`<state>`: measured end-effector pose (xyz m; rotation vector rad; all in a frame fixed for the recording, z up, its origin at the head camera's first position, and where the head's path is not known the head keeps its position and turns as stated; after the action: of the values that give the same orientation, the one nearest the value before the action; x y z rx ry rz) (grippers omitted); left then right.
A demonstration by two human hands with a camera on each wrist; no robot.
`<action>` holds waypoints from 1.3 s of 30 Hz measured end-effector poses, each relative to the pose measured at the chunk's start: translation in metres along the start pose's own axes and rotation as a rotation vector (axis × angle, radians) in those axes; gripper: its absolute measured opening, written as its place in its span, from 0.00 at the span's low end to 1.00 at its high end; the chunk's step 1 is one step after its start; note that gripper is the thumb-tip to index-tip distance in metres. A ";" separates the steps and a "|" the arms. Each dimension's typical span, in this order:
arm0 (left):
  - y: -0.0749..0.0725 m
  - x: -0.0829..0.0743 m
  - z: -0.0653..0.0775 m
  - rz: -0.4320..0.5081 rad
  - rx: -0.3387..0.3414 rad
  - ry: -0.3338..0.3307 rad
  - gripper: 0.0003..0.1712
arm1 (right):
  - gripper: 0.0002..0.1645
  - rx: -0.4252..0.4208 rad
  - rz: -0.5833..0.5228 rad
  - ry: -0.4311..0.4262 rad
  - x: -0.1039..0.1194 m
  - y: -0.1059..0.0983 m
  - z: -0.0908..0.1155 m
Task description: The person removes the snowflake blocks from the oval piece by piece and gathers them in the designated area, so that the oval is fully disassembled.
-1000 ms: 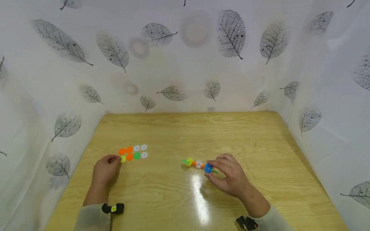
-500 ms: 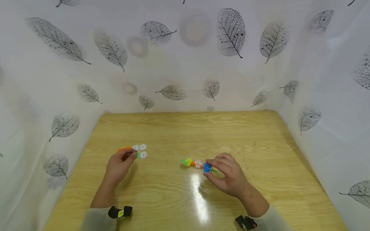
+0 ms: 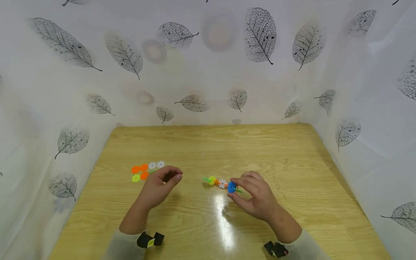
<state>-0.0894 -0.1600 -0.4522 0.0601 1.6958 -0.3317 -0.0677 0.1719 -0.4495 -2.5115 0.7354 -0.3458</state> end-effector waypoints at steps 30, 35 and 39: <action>0.102 -0.026 -0.019 0.115 0.319 0.060 0.09 | 0.23 0.004 -0.032 -0.041 0.007 0.008 -0.004; 0.105 -0.028 -0.019 0.098 0.307 0.056 0.09 | 0.23 0.011 -0.021 -0.035 0.007 0.008 -0.004; 0.105 -0.027 -0.019 0.080 0.276 0.038 0.10 | 0.22 -0.003 -0.018 -0.038 0.007 0.007 -0.004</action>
<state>-0.0796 -0.0505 -0.4425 0.3393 1.6699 -0.5054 -0.0666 0.1615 -0.4487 -2.5214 0.6991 -0.3025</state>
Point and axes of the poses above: each hand's wrist, its own z-axis away from the middle knuckle, its own y-axis out of the palm, x = y × z, the point moved 2 cm from there along -z, towards the middle knuckle, and after that the axes turned 15 degrees about z, right-handed, at the moved point
